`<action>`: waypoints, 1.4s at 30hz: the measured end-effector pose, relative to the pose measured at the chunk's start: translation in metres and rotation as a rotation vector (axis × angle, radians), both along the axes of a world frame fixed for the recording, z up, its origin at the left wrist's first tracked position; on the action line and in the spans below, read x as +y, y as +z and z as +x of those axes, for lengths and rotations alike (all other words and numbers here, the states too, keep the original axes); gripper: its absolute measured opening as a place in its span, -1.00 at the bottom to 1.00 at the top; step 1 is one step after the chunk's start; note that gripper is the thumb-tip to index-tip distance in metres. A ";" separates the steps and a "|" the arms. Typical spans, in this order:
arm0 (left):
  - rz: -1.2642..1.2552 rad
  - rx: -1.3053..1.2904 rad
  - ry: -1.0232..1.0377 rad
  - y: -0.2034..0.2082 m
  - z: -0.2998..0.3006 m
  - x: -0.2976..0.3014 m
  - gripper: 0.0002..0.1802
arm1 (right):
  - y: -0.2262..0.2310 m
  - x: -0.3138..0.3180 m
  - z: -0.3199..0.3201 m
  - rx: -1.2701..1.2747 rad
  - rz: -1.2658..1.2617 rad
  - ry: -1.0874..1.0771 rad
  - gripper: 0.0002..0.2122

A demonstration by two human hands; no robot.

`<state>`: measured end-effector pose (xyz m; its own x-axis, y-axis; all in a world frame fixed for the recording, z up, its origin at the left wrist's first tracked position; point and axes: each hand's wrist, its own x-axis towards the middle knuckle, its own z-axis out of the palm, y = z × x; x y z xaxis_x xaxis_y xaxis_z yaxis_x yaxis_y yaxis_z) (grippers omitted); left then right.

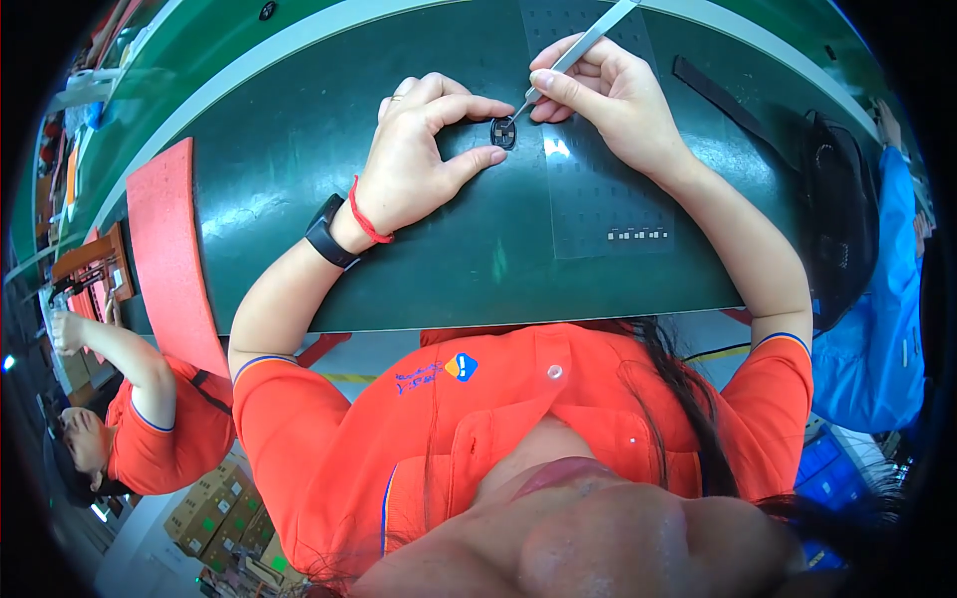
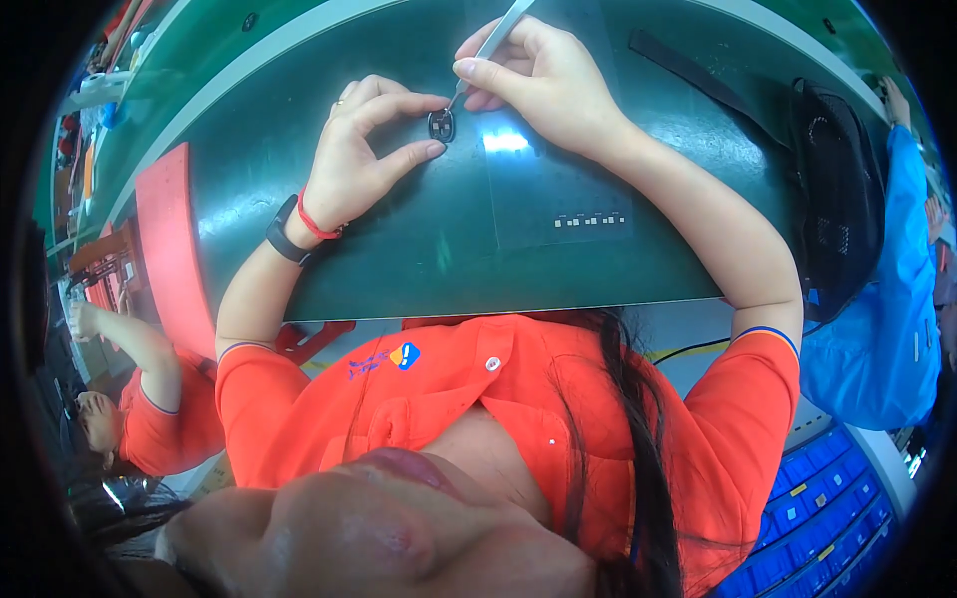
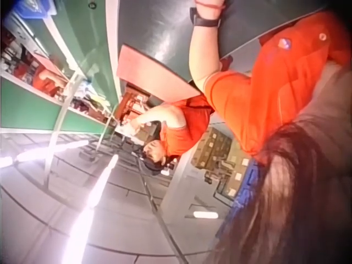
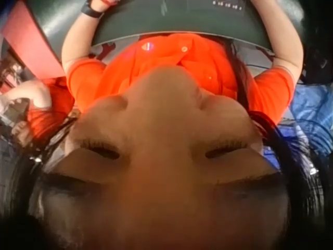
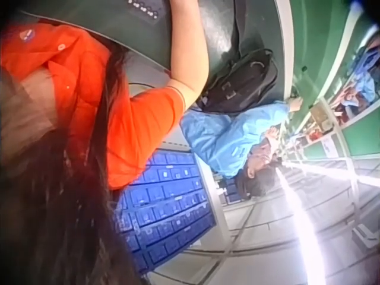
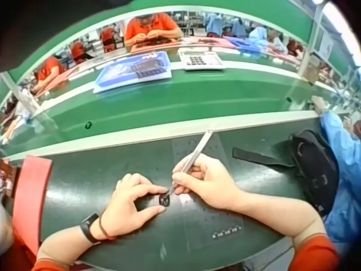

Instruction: The person assembles small electronic components onto a grid tray, taking them from a blue bin and a plastic bag. The components are placed using tweezers.

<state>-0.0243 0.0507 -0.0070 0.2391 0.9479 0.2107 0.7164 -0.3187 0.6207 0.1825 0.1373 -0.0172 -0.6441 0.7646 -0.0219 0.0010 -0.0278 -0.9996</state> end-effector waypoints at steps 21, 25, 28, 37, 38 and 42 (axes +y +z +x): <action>0.028 0.012 0.001 -0.002 0.000 0.000 -0.66 | 0.001 -0.001 0.000 -0.031 0.033 -0.006 -0.78; 0.010 0.005 0.007 -0.001 0.000 -0.001 -0.66 | 0.001 -0.002 0.000 -0.036 0.043 -0.010 -0.78; 0.023 0.011 0.008 -0.001 0.000 -0.001 -0.66 | 0.000 -0.002 -0.001 -0.042 0.054 -0.009 -0.78; 0.015 0.006 0.004 -0.001 0.001 0.001 -0.67 | 0.000 -0.002 0.000 -0.042 0.056 0.004 -0.80; 0.013 0.006 0.003 -0.002 0.000 0.001 -0.67 | 0.000 -0.002 0.000 -0.042 0.054 0.004 -0.80; 0.018 0.004 0.000 -0.002 0.000 0.001 -0.66 | -0.001 -0.003 0.001 -0.015 0.045 0.013 -0.81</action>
<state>-0.0242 0.0516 -0.0090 0.2404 0.9437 0.2272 0.7186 -0.3304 0.6119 0.1830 0.1348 -0.0179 -0.6540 0.7565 0.0023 0.0164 0.0172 -0.9997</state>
